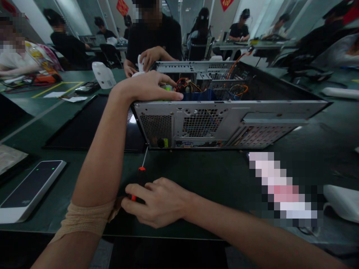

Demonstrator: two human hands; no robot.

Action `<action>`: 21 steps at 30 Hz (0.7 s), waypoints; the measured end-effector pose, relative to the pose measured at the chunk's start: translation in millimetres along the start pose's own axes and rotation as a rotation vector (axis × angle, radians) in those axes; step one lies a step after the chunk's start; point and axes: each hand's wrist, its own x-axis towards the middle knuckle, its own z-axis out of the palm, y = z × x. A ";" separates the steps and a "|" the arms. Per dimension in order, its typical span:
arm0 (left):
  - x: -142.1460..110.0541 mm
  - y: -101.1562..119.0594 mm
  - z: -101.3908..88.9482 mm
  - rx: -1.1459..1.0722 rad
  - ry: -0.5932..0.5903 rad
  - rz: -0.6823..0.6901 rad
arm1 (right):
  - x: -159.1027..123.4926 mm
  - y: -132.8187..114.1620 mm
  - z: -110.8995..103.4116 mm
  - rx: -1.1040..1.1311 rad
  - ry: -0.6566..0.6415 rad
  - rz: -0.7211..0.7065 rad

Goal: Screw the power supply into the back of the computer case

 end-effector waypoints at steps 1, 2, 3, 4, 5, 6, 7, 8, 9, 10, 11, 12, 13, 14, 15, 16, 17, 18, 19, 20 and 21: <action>-0.4 0.2 -0.2 0.000 0.001 0.003 | 0.5 -0.3 0.1 -0.004 -0.022 0.001; -0.6 0.3 -0.3 0.001 0.001 0.008 | 0.9 -0.4 0.3 -0.005 -0.029 -0.003; -0.6 0.2 -0.3 0.003 0.002 0.016 | 1.1 -0.2 0.6 -0.002 -0.020 -0.008; -0.4 0.0 -0.2 0.005 0.003 0.025 | 1.2 0.2 0.8 0.007 -0.001 -0.016; -0.1 -0.3 -0.1 0.006 0.003 0.032 | 1.0 0.9 1.1 0.020 0.021 -0.019; 0.3 -0.7 0.1 0.007 0.004 0.037 | 0.8 1.6 1.4 0.035 0.043 -0.019; 0.6 -1.1 0.3 0.007 0.005 0.043 | 0.5 2.4 1.8 0.050 0.059 -0.017; 0.9 -1.5 0.6 0.008 0.007 0.048 | 0.1 3.1 2.2 0.059 0.072 -0.011; 1.1 -1.8 1.0 0.008 0.010 0.048 | -0.1 3.7 2.7 0.060 0.087 -0.004; 1.2 -2.2 1.3 0.005 0.011 0.045 | -0.4 4.2 3.3 0.055 0.103 0.004; 1.2 -2.5 1.6 0.001 0.012 0.044 | -0.5 4.6 3.9 0.045 0.120 0.011; 1.1 -2.8 1.9 -0.003 0.013 0.044 | -0.6 4.8 4.6 0.032 0.136 0.015; 1.0 -3.0 2.0 -0.004 0.014 0.044 | -0.7 4.9 5.3 0.019 0.151 0.019; 0.9 -3.2 2.0 -0.004 0.015 0.045 | -0.9 5.0 6.0 0.007 0.165 0.020; 0.9 -3.3 1.9 -0.002 0.016 0.047 | -1.2 5.1 6.6 -0.003 0.178 0.017; 0.8 -3.3 1.7 0.002 0.017 0.046 | -1.5 5.2 7.1 -0.013 0.193 0.011; 0.8 -3.2 1.5 0.005 0.016 0.043 | -1.8 5.3 7.4 -0.023 0.207 0.006; 0.7 -3.0 1.2 0.006 0.014 0.039 | -2.0 5.5 7.7 -0.031 0.219 0.000; 0.7 -2.7 1.1 0.006 0.013 0.035 | -2.1 5.7 7.7 -0.036 0.226 -0.009; 0.7 -2.5 1.0 0.006 0.011 0.034 | -2.0 5.9 7.6 -0.041 0.232 -0.019; 0.8 -2.3 1.0 0.007 0.012 0.036 | -1.6 6.1 7.5 -0.043 0.237 -0.031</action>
